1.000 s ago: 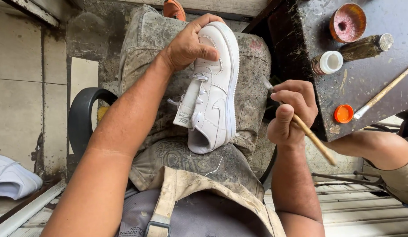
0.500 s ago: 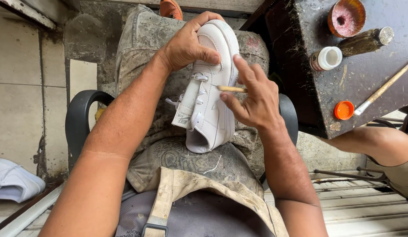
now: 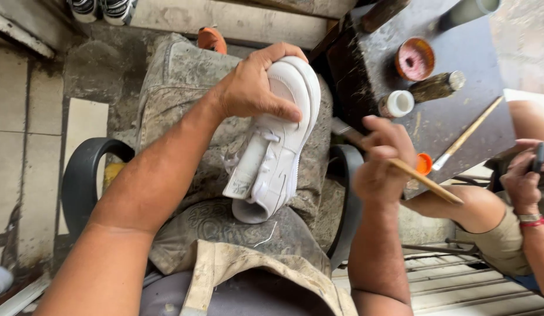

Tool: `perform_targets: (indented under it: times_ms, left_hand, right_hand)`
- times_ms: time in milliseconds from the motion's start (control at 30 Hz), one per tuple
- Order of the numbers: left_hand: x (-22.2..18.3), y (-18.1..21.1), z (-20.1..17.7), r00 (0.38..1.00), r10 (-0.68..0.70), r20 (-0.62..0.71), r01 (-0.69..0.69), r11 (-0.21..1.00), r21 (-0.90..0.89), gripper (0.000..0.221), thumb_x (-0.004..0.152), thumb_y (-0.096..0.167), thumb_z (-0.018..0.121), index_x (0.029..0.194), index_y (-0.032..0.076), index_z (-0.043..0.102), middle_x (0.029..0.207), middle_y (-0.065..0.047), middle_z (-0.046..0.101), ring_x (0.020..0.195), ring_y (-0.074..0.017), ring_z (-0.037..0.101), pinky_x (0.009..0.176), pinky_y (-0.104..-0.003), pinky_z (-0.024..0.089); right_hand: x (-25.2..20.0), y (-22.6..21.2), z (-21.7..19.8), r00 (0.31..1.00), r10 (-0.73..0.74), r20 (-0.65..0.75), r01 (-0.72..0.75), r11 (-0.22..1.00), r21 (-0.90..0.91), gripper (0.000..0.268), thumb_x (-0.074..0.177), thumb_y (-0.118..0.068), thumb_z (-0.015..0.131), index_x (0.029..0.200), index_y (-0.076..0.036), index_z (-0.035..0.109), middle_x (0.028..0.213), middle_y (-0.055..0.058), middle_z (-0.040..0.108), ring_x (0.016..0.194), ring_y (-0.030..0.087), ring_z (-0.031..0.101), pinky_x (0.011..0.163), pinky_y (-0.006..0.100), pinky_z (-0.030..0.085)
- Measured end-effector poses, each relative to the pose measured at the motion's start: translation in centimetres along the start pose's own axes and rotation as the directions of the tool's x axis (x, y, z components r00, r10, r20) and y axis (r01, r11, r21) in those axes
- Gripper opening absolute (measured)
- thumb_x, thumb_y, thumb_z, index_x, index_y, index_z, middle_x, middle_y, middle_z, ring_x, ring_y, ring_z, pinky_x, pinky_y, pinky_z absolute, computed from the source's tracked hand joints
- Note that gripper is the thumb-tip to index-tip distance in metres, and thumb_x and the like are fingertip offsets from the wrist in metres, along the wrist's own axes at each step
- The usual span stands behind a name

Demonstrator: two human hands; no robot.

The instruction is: Repairing a white sneaker by applying a substance with a brush and adjusting the shoe's components with a wooden stick

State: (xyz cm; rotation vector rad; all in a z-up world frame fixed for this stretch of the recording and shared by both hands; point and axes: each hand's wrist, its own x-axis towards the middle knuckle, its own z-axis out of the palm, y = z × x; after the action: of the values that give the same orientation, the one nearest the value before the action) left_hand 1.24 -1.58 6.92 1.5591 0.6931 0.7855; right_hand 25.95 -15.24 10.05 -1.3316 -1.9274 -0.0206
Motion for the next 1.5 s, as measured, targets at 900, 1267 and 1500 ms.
perform_targets:
  times_ms: [900, 1267, 1500]
  left_hand:
    - [-1.3, 4.6, 5.9, 0.963, 0.264, -0.051, -0.242, 0.934, 0.264, 0.079, 0.069, 0.049, 0.097, 0.131, 0.019, 0.059, 0.108, -0.018, 0.066, 0.099, -0.0406, 0.073, 0.089, -0.054, 0.059]
    - [-0.5, -3.8, -2.6, 0.927, 0.2, -0.319, -0.324, 0.856, -0.404, 0.063, 0.069, 0.022, 0.098, 0.117, 0.013, 0.057, 0.108, -0.007, 0.072, 0.097, -0.0214, 0.074, 0.079, -0.035, 0.067]
    - [-0.6, -7.4, -2.6, 0.882, 0.064, -0.467, -0.383, 0.674, -0.632, 0.064, 0.08, 0.029, 0.095, 0.128, 0.009, 0.059, 0.11, -0.009, 0.072, 0.096, -0.0262, 0.071, 0.081, -0.042, 0.063]
  right_hand:
    - [4.1, 4.2, 2.4, 0.961, 0.242, -0.131, -0.135, 0.83, 0.541, 0.032, 0.089, -0.015, 0.088, 0.094, -0.001, 0.06, 0.07, 0.014, 0.06, 0.053, 0.012, 0.048, 0.051, 0.025, 0.038]
    - [-1.9, 3.4, 5.3, 0.837, 0.232, 0.496, -0.525, 0.085, 0.847, 0.061, 0.096, -0.063, 0.069, 0.124, -0.017, 0.043, 0.148, 0.021, 0.055, 0.134, 0.032, 0.06, 0.104, 0.041, 0.054]
    - [-3.9, 3.9, 7.8, 0.759, 0.198, 0.62, -0.553, -0.306, 0.775, 0.055, 0.097, -0.047, 0.067, 0.126, -0.003, 0.054, 0.125, 0.015, 0.062, 0.111, 0.028, 0.064, 0.092, 0.041, 0.055]
